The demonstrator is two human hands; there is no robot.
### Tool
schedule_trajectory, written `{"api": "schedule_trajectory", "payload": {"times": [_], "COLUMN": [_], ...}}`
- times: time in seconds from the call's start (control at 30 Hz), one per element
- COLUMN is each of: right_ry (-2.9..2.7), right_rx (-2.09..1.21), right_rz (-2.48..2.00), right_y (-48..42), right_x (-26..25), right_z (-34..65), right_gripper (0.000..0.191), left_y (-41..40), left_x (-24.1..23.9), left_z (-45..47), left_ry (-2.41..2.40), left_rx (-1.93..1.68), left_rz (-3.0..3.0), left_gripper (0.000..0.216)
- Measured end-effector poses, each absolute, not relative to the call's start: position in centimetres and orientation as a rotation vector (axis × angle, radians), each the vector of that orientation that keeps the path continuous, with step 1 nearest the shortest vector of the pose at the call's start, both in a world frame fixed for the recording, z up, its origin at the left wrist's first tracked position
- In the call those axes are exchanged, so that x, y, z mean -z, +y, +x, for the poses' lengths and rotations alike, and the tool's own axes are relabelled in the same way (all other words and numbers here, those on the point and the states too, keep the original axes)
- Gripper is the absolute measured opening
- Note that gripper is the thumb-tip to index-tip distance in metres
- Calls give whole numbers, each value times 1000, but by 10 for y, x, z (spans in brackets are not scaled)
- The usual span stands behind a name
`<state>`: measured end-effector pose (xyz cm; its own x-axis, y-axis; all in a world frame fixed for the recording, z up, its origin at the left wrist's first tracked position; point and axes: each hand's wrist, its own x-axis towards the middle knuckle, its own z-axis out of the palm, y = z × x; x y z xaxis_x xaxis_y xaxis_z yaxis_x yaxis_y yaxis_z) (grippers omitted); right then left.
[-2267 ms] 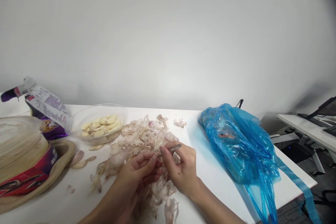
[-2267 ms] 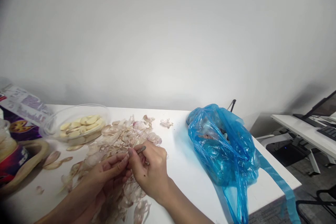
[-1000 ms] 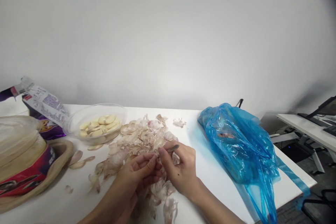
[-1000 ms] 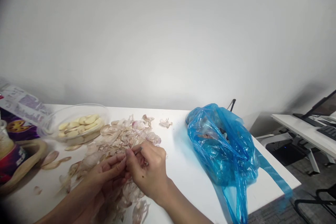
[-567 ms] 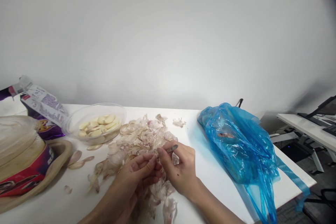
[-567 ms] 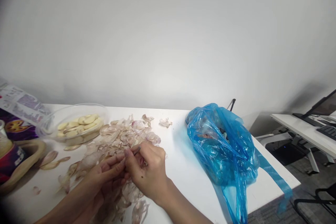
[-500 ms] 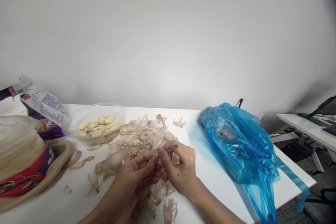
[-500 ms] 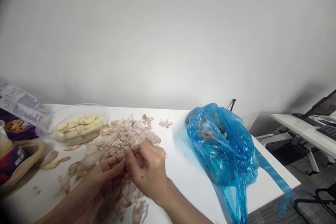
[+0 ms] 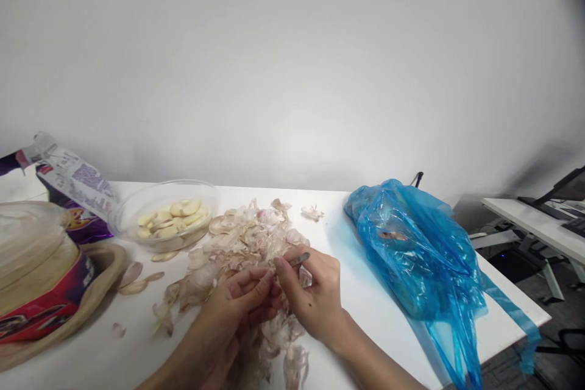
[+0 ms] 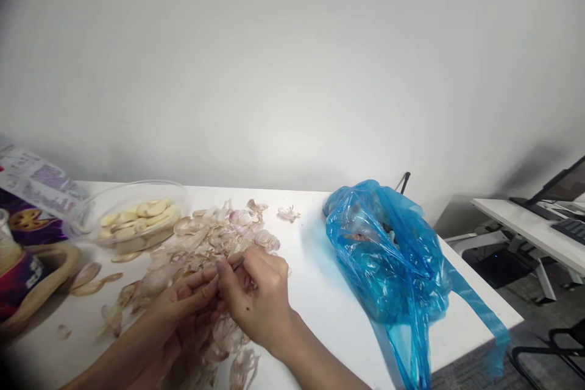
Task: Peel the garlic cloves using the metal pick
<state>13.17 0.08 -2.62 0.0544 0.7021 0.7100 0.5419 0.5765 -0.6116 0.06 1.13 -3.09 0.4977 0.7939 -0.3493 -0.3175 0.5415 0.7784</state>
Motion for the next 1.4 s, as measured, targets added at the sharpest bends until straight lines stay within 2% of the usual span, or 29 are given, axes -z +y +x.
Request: {"api": "schedule_trajectory", "payload": {"times": [0.5,1.4], "right_ry": [-1613,-1622], "right_rx": [-194,-185], "right_rz": [-1067,-1090], "right_y": [1,2], "right_x": [26,24], "right_z": [132,134], "right_gripper": [18,21], "left_y": [11,12], "left_x": [32,31], "left_z": [1,2], "left_ry": [754,767], "left_rx": [-750,-749], "left_rz": [731,698], "left_gripper": [18,12]}}
